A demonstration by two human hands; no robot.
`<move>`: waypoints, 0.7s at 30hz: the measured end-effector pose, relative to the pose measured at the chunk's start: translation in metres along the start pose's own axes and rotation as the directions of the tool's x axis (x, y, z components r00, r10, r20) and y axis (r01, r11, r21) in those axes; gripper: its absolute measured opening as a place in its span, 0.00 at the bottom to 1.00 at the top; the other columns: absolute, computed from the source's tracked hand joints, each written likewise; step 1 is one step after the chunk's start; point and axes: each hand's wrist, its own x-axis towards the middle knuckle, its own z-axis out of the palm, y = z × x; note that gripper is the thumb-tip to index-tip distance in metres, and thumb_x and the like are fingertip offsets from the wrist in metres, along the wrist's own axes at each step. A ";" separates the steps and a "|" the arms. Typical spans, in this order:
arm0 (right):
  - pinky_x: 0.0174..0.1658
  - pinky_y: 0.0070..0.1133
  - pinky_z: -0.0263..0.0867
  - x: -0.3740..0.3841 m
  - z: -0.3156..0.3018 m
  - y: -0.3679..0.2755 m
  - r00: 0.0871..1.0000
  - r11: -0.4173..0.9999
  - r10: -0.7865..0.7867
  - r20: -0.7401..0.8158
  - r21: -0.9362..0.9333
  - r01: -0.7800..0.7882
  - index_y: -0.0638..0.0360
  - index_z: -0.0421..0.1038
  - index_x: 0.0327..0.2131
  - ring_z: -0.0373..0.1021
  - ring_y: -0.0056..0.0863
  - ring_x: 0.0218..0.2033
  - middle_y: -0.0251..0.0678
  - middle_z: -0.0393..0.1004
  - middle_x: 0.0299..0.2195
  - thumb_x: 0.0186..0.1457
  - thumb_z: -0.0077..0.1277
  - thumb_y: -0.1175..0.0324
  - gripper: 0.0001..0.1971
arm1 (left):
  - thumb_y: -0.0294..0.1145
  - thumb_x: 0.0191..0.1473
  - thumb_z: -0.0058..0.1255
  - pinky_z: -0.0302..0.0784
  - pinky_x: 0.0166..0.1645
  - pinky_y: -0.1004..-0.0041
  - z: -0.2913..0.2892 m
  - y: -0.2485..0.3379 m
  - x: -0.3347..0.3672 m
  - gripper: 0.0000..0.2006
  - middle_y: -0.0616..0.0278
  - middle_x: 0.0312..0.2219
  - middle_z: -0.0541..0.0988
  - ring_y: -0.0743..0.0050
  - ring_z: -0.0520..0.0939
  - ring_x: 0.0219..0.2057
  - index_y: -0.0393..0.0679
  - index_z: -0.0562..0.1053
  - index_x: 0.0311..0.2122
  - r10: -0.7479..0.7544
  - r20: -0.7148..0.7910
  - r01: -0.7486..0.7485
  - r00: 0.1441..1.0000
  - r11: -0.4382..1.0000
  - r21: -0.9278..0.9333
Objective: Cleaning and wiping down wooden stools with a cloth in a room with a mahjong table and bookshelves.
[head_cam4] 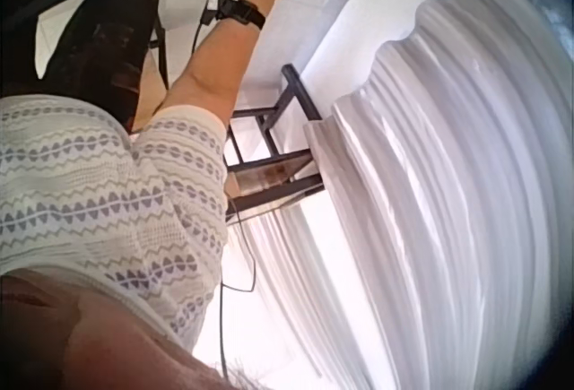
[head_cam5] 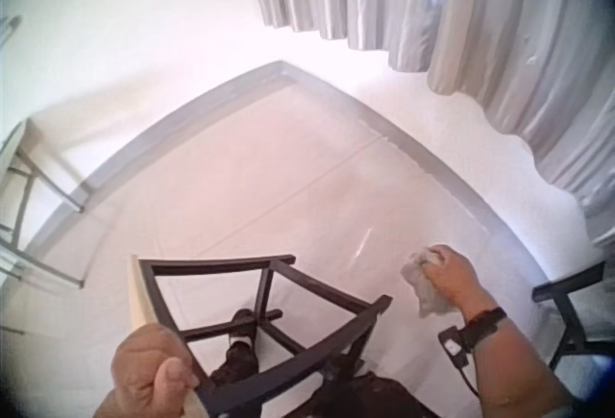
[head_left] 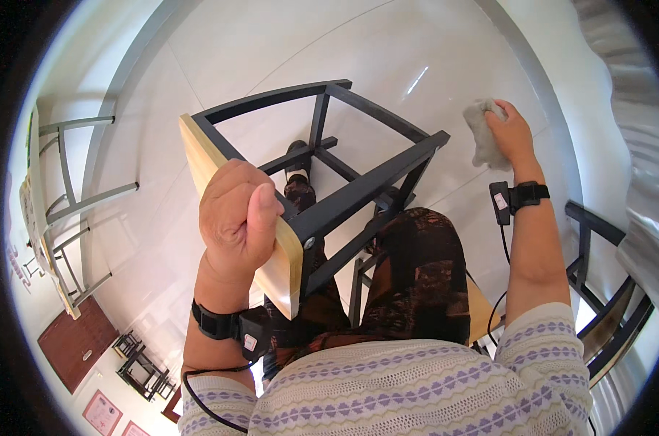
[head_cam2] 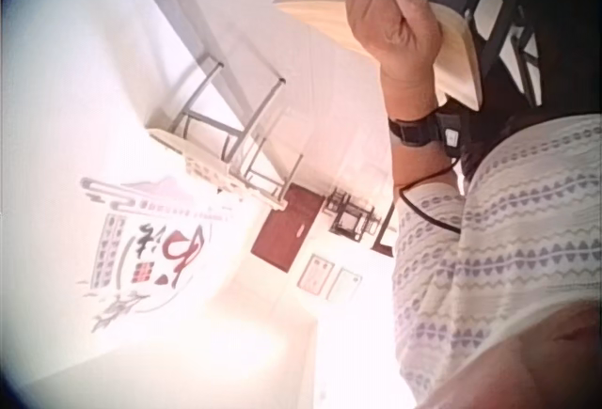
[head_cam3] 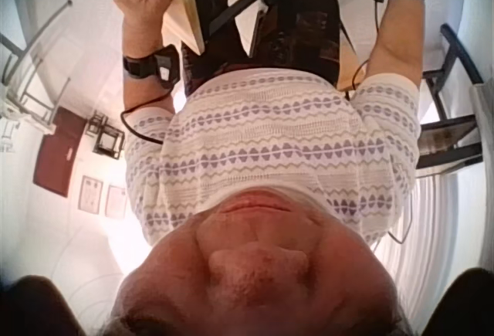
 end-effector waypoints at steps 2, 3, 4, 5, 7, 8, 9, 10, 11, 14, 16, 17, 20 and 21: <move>0.48 0.26 0.65 -0.006 -0.013 -0.010 0.998 0.994 -0.051 0.031 0.102 0.047 0.53 0.68 0.51 0.71 0.36 0.45 0.43 0.75 0.44 0.47 0.51 0.54 0.27 | 0.24 0.54 0.42 0.63 0.26 0.73 -0.001 0.001 -0.002 0.14 0.60 0.17 0.69 0.69 0.69 0.21 0.40 0.66 0.16 0.010 0.011 -0.010 1.000 1.000 0.010; 0.48 0.24 0.65 -0.010 -0.021 -0.021 0.992 0.972 -0.111 0.060 0.213 0.096 0.55 0.68 0.50 0.72 0.33 0.43 0.41 0.75 0.43 0.47 0.52 0.55 0.26 | 0.26 0.57 0.38 0.63 0.27 0.73 -0.003 0.005 -0.002 0.16 0.60 0.18 0.68 0.72 0.69 0.22 0.41 0.65 0.17 0.018 0.023 -0.019 1.000 0.999 0.032; 0.48 0.24 0.65 -0.016 -0.027 -0.036 0.992 0.971 -0.114 0.055 0.217 0.100 0.55 0.68 0.50 0.72 0.33 0.43 0.41 0.75 0.43 0.47 0.52 0.55 0.26 | 0.26 0.57 0.38 0.63 0.27 0.73 -0.004 0.007 -0.003 0.16 0.60 0.18 0.68 0.72 0.69 0.22 0.41 0.65 0.17 0.025 0.021 -0.025 0.999 0.999 0.036; 0.47 0.23 0.66 -0.022 -0.032 -0.054 0.975 0.916 -0.177 0.135 0.384 0.114 0.57 0.68 0.50 0.71 0.30 0.43 0.39 0.75 0.42 0.48 0.53 0.57 0.26 | 0.24 0.53 0.42 0.63 0.26 0.72 -0.004 0.009 -0.005 0.13 0.60 0.18 0.70 0.68 0.69 0.21 0.41 0.66 0.16 0.022 0.016 -0.022 1.000 1.000 0.014; 0.46 0.22 0.66 -0.034 -0.039 -0.091 0.945 0.829 -0.264 0.195 0.546 0.119 0.59 0.68 0.50 0.71 0.27 0.42 0.37 0.75 0.42 0.49 0.53 0.58 0.25 | 0.22 0.49 0.47 0.63 0.26 0.71 -0.006 0.017 -0.006 0.11 0.60 0.17 0.71 0.65 0.69 0.20 0.41 0.67 0.16 0.026 0.006 -0.026 1.000 1.000 0.002; 0.46 0.22 0.66 -0.040 -0.040 -0.109 0.880 0.726 -0.374 0.293 0.683 0.081 0.60 0.68 0.50 0.71 0.26 0.42 0.37 0.74 0.42 0.50 0.53 0.58 0.25 | 0.22 0.48 0.47 0.64 0.26 0.70 -0.006 0.020 -0.008 0.10 0.60 0.18 0.72 0.64 0.70 0.20 0.41 0.68 0.17 0.073 0.030 -0.073 0.997 0.997 0.003; 0.46 0.22 0.66 -0.046 -0.040 -0.127 0.792 0.605 -0.495 0.358 0.796 0.019 0.61 0.68 0.50 0.70 0.25 0.42 0.36 0.74 0.42 0.52 0.53 0.58 0.24 | 0.22 0.47 0.48 0.64 0.26 0.70 -0.007 0.026 -0.007 0.09 0.60 0.18 0.72 0.63 0.70 0.20 0.42 0.68 0.17 0.123 0.054 -0.124 0.991 0.992 0.005; 0.46 0.22 0.66 -0.051 -0.037 -0.142 0.790 0.597 -0.505 0.349 0.802 0.027 0.61 0.68 0.50 0.70 0.25 0.42 0.36 0.74 0.42 0.52 0.53 0.58 0.24 | 0.22 0.45 0.49 0.65 0.27 0.69 -0.006 0.030 -0.009 0.07 0.61 0.19 0.73 0.62 0.71 0.20 0.42 0.68 0.18 0.145 0.063 -0.146 0.987 0.989 0.001; 0.45 0.22 0.66 -0.056 -0.033 -0.156 0.725 0.533 -0.554 0.409 0.843 -0.068 0.61 0.67 0.51 0.70 0.25 0.42 0.36 0.74 0.42 0.52 0.53 0.58 0.25 | 0.22 0.45 0.49 0.65 0.27 0.69 -0.005 0.034 -0.010 0.07 0.61 0.19 0.73 0.62 0.71 0.20 0.42 0.68 0.18 0.152 0.061 -0.153 0.987 0.988 0.012; 0.46 0.21 0.66 -0.073 -0.024 -0.201 0.619 0.481 -0.616 0.487 0.855 -0.194 0.60 0.66 0.52 0.69 0.25 0.42 0.37 0.73 0.43 0.52 0.53 0.57 0.26 | 0.26 0.49 0.46 0.66 0.29 0.67 -0.011 0.051 -0.012 0.10 0.61 0.18 0.71 0.62 0.70 0.22 0.43 0.68 0.17 0.199 0.104 -0.199 0.974 0.980 -0.009; 0.46 0.21 0.65 -0.087 -0.018 -0.217 0.587 0.500 -0.615 0.527 0.836 -0.226 0.60 0.65 0.53 0.69 0.25 0.43 0.37 0.72 0.44 0.52 0.53 0.57 0.27 | 0.26 0.48 0.47 0.66 0.29 0.67 -0.013 0.058 -0.016 0.10 0.62 0.19 0.72 0.62 0.70 0.22 0.44 0.69 0.17 0.224 0.109 -0.225 0.968 0.974 -0.002; 0.48 0.21 0.64 -0.093 -0.016 -0.222 0.496 0.560 -0.670 0.553 0.814 -0.150 0.59 0.64 0.53 0.68 0.23 0.44 0.35 0.71 0.45 0.54 0.51 0.60 0.25 | 0.26 0.48 0.47 0.66 0.30 0.67 -0.014 0.060 -0.018 0.09 0.62 0.19 0.72 0.62 0.70 0.23 0.44 0.69 0.17 0.249 0.116 -0.250 0.961 0.968 -0.012; 0.51 0.21 0.62 -0.113 -0.013 -0.226 0.331 0.594 -0.763 0.555 0.804 0.019 0.57 0.64 0.54 0.65 0.21 0.46 0.33 0.70 0.46 0.55 0.49 0.63 0.22 | 0.25 0.39 0.56 0.65 0.30 0.68 -0.017 0.067 -0.025 0.07 0.64 0.21 0.73 0.63 0.73 0.24 0.44 0.68 0.17 0.274 0.136 -0.276 0.952 0.961 -0.004; 0.52 0.21 0.61 -0.121 -0.014 -0.225 0.278 0.575 -0.799 0.533 0.812 0.096 0.56 0.64 0.54 0.64 0.21 0.47 0.32 0.69 0.47 0.55 0.49 0.63 0.22 | 0.25 0.38 0.56 0.65 0.30 0.67 -0.017 0.069 -0.027 0.08 0.64 0.21 0.73 0.63 0.73 0.24 0.44 0.68 0.17 0.288 0.155 -0.289 0.945 0.957 -0.011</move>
